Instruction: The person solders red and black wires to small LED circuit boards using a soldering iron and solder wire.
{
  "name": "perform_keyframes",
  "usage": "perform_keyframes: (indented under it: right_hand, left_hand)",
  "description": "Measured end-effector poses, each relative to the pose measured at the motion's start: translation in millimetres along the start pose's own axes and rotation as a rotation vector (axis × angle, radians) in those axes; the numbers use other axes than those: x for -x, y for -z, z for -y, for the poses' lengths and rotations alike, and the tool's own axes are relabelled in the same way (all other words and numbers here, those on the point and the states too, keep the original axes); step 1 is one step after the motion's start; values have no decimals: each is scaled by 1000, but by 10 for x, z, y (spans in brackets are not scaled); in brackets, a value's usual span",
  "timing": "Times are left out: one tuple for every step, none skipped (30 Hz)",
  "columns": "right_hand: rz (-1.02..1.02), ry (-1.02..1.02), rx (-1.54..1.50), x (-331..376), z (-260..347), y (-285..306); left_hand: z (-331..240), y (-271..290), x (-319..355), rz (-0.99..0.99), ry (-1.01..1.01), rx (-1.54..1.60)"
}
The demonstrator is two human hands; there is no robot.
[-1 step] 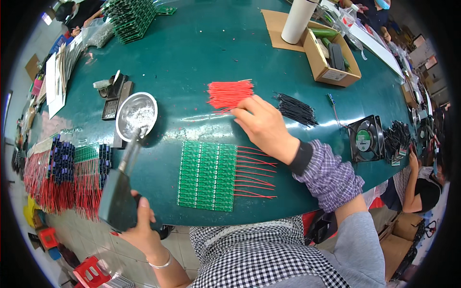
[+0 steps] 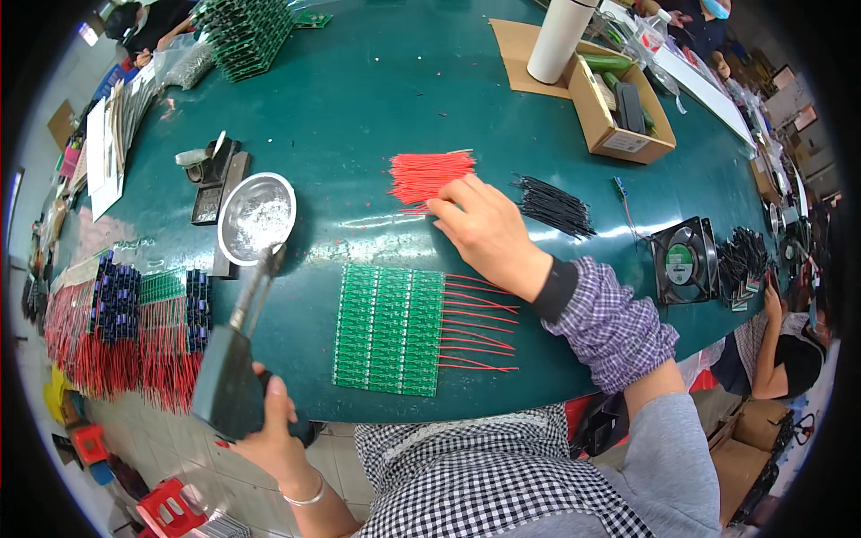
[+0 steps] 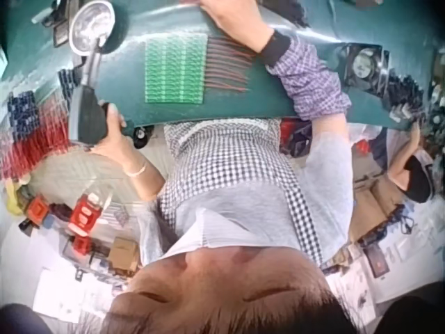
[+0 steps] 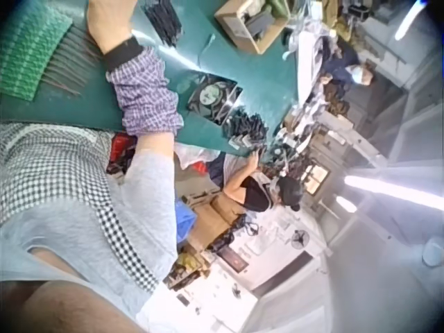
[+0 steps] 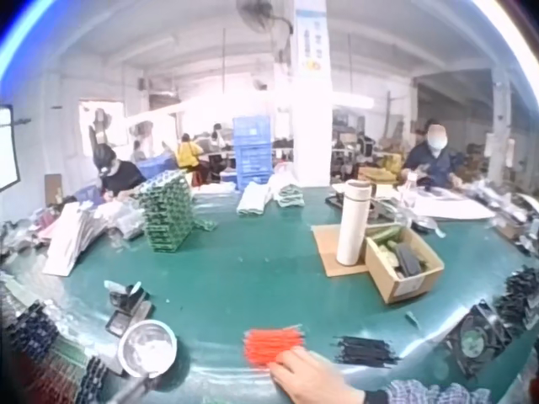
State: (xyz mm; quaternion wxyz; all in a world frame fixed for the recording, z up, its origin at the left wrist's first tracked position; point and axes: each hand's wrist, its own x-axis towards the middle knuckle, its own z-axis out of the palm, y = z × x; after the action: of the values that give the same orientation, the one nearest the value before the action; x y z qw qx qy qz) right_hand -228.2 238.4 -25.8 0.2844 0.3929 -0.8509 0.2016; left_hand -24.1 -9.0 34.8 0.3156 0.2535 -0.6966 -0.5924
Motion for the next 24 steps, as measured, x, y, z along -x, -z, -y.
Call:
perform_keyframes:
  right_hand:
    - [1,4,-3,-25,-27,-88]
    - [47,33,69,-40,-33,-169]
    - [94,61,143,-54,-34,-218]
    - [98,66,137,-75,-23,-239]
    - [128,92,184,-96,-10,-242]
    - [158,116,233,-108,0,-244]
    - [162,120,229,-125,14,-261]
    - [183,112,265,-137,29,-278]
    - [205,105,301,-143,39,-289]
    - [209,105,303,-155,40,-286]
    - [229,114,334,-166,35,-281]
    - [249,122,366,-175,26,-275]
    - [256,123,364,-181,13,-269]
    - [237,118,366,-188,-9,-265]
    - [219,112,368,-192,-30,-255]
    - [229,113,362,-200,-33,-241]
    - [217,96,353,-212,-36,-206]
    - [205,78,345,-218,-35,-163]
    - [207,64,319,-225,-28,-115]
    - [217,63,316,-226,-8,-52]
    - [198,60,285,-232,12,23]
    - [176,60,254,-257,29,106]
    - [215,53,240,-262,67,222]
    - [221,53,238,-266,106,358]
  left_hand:
    - [27,62,60,-5,0,0]
    - [74,133,127,-9,5,-11]
    - [103,184,178,-11,11,-20]
    - [121,221,224,-18,16,-22]
    - [137,247,265,-30,40,-14]
    - [150,262,301,-41,65,-4]
    - [143,271,331,-56,80,-20]
    - [146,281,357,-60,85,-21]
    - [152,290,383,-62,107,-30]
    - [155,296,395,-61,127,-37]
    - [157,298,407,-59,132,-35]
    - [161,298,419,-52,148,-34]
    - [162,306,440,-47,165,-36]
    - [166,308,449,-47,173,-37]
    - [174,299,448,-41,165,-21]
    - [179,301,455,-39,159,-9]
    - [177,295,461,-41,169,-13]
    - [171,285,464,-41,158,-12]
    - [167,286,475,-40,147,-9]
    - [173,307,490,-39,157,-13]
    - [181,334,499,-18,145,-10]
    - [183,355,508,1,131,-5]
    - [175,362,522,0,138,-7]
    - [154,367,535,-11,146,-9]
